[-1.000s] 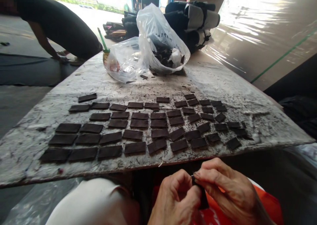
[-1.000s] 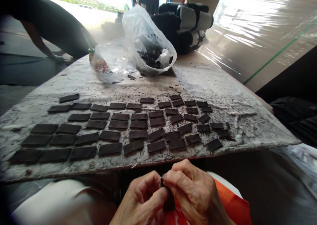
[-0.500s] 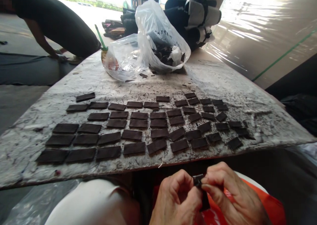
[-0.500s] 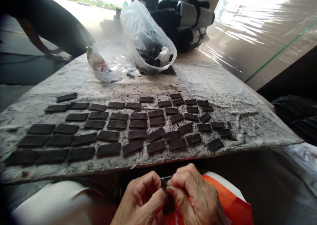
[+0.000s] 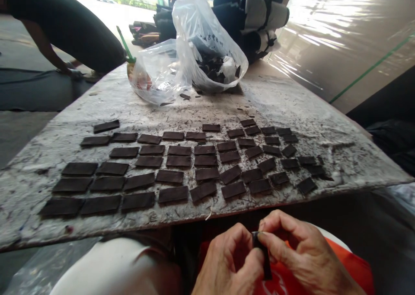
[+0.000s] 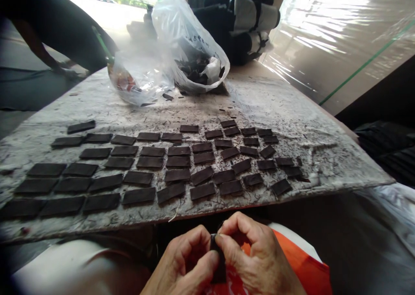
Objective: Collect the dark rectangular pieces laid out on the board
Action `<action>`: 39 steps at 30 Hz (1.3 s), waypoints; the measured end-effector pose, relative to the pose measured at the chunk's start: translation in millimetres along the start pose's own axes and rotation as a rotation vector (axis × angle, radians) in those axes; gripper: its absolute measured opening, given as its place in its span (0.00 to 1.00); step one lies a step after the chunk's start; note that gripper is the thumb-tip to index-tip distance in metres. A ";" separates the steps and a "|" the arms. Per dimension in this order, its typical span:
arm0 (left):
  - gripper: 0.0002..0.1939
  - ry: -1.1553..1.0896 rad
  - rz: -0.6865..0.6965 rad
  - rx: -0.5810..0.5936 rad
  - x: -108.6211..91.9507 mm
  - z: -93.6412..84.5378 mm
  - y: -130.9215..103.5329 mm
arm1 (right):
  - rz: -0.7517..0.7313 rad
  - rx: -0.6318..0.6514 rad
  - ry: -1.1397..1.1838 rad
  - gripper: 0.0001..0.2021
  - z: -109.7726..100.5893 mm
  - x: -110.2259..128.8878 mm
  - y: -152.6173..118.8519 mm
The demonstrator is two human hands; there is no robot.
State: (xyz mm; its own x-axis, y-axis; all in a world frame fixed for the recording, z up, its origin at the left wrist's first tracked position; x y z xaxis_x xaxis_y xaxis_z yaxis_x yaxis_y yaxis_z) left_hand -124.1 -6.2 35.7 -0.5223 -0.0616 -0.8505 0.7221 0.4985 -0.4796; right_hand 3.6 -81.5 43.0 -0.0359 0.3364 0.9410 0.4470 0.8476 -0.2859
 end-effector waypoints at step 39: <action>0.19 -0.474 0.043 0.030 23.0 13.8 7.9 | 0.277 0.166 0.426 0.22 3.7 -17.5 -2.1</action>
State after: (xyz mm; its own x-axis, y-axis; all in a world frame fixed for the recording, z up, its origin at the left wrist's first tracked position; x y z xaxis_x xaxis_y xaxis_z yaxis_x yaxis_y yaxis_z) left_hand -124.1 -15.6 9.4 -0.2322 -0.4325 -0.8712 0.7553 0.4842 -0.4417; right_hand -0.1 -87.7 26.5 0.4451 0.3896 0.8063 0.2393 0.8159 -0.5263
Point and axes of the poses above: each hand's wrist, its own y-axis towards the middle knuckle, its own z-axis out of the palm, x = y × z, the point moved 1 cm from there along y, towards the middle knuckle, and after that the axes turned 13 degrees about y, right-handed, at the moved point
